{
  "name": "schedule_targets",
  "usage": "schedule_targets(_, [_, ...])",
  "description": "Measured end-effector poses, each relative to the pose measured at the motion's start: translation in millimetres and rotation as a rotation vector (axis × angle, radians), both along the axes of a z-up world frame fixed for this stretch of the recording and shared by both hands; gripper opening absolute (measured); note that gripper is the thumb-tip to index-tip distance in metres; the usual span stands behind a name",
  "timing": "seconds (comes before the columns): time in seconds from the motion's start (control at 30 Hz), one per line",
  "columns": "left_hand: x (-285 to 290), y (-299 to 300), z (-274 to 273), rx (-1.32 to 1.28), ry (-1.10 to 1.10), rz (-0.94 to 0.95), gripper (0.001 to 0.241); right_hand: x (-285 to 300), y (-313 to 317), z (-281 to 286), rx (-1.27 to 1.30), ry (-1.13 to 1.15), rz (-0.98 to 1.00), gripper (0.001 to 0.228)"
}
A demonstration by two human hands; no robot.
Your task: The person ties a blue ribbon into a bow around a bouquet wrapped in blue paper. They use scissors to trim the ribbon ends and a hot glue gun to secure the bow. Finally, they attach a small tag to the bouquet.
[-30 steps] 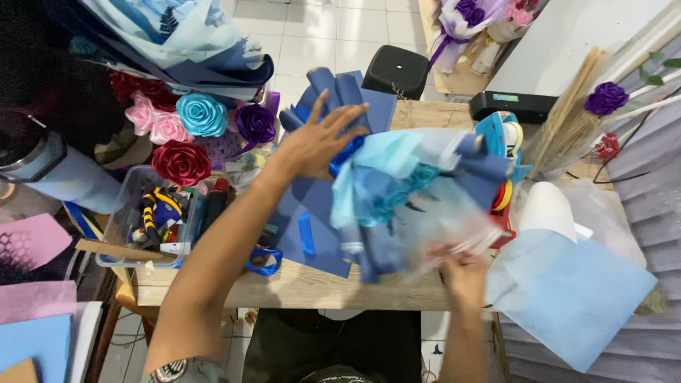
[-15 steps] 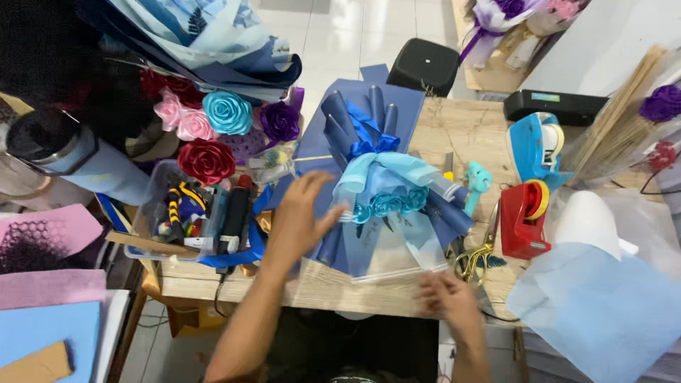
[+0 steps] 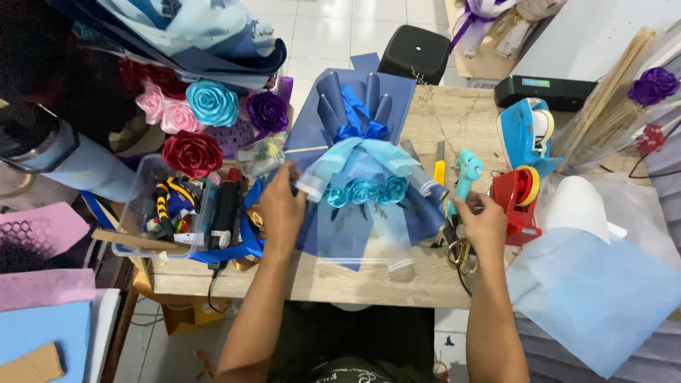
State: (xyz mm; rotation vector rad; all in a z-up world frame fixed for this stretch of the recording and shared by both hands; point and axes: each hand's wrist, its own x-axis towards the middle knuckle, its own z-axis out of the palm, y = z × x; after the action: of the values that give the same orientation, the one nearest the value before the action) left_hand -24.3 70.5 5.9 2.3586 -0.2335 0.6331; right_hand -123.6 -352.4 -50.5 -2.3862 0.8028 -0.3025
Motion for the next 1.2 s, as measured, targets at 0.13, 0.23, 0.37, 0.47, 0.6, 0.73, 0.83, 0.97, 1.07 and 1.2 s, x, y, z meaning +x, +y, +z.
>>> schedule_targets(0.13, [-37.6, 11.1, 6.6, -0.083, 0.207, -0.033, 0.056, 35.3, -9.8, -19.6, 0.025, 0.085, -0.041, 0.058])
schedule_targets(0.23, [-59.1, 18.0, 1.2, -0.072, 0.208, 0.005, 0.047, 41.6, -8.6, -20.5, -0.088, 0.088, -0.09, 0.046])
schedule_targets(0.37, [-61.9, 15.4, 12.5, -0.086, 0.105, 0.056, 0.036, 43.3, -23.1, -21.0, -0.186, -0.036, -0.114, 0.035])
schedule_targets(0.47, [-59.6, 10.3, 17.9, -0.047, 0.017, 0.044, 0.042, 37.9, -26.7, -26.8, -0.202, -0.091, -0.118, 0.035])
schedule_targets(0.6, [-60.2, 1.4, 8.2, -0.01, -0.101, 0.145, 0.03, 26.6, -16.1, -10.9, -0.268, -0.124, -0.056, 0.044])
schedule_targets(0.73, [-71.4, 8.0, -2.4, -0.039, -0.154, 0.146, 0.017, 5.8, -5.6, 0.4, -0.39, -0.088, -0.017, 0.048])
schedule_targets(0.83, [-76.2, 15.4, -6.0, -0.089, -0.169, 0.143, 0.014, -13.7, 11.8, 13.1, -0.462, -0.188, -0.028, 0.032])
schedule_targets(0.97, [-66.7, 14.4, -6.6, -0.152, 0.082, 0.064, 0.031, -17.5, 58.1, 47.1, 0.033, -0.317, 0.125, 0.045])
schedule_targets(1.07, [-54.4, 5.9, -13.9, -0.088, 0.258, 0.054, 0.039, -8.5, 80.0, 54.2, 0.29, -0.217, 0.185, 0.07])
schedule_targets(1.2, [-45.8, -3.6, -19.5, -0.049, 0.305, 0.132, 0.031, 2.2, 88.5, 58.7, 0.244, -0.184, 0.141, 0.048])
